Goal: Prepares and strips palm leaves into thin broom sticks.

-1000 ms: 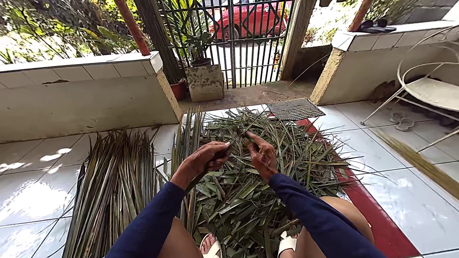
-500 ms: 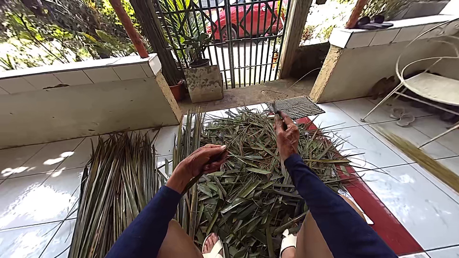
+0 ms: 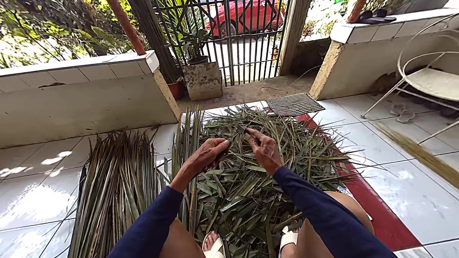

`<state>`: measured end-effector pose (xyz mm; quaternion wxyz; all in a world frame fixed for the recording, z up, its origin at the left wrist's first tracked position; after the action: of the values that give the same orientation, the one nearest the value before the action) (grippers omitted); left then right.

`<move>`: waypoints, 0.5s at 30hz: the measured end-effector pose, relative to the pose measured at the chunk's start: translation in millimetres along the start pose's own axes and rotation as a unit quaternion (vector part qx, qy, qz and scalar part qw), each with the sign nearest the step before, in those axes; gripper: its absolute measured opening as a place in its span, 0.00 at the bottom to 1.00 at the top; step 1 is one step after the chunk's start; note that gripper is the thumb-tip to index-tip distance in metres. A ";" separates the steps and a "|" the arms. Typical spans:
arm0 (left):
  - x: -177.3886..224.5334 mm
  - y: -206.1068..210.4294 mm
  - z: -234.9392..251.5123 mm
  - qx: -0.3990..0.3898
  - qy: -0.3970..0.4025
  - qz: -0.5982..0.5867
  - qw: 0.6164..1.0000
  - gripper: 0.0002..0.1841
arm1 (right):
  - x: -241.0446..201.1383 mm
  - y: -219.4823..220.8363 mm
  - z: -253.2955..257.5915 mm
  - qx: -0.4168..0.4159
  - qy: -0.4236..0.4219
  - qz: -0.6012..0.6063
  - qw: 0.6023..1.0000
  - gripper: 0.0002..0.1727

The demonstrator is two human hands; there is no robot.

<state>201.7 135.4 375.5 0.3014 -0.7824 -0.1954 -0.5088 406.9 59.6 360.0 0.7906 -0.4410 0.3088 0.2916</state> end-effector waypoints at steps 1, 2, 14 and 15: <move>-0.5 -0.2 -0.2 -0.004 0.002 0.001 1.000 0.21 | 2.5 -3.7 2.4 0.009 0.003 0.003 1.000 0.21; -1.0 -0.2 -0.2 -0.008 0.004 0.002 1.000 0.21 | 5.3 -7.2 4.6 0.018 0.008 0.008 1.000 0.21; -5.9 -8.6 -10.7 -0.023 0.003 0.001 1.000 0.20 | 48.1 -34.3 35.1 0.109 0.065 0.055 0.990 0.21; -6.6 -10.2 -11.1 -0.019 -0.001 -0.003 1.000 0.21 | 51.9 -39.2 36.4 0.126 0.070 0.058 0.988 0.22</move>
<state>185.2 135.5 375.6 0.2842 -0.7881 -0.1884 -0.5125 477.2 84.0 356.9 0.7979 -0.3392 0.4228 0.2637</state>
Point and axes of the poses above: each hand's wrist, its own z-axis towards the middle knuckle, its own y-axis out of the palm, x = y × z, the point moved 4 cm from there along z, towards the middle knuckle, and after that the axes turned 8 degrees about -y, right-handed, at the moved point
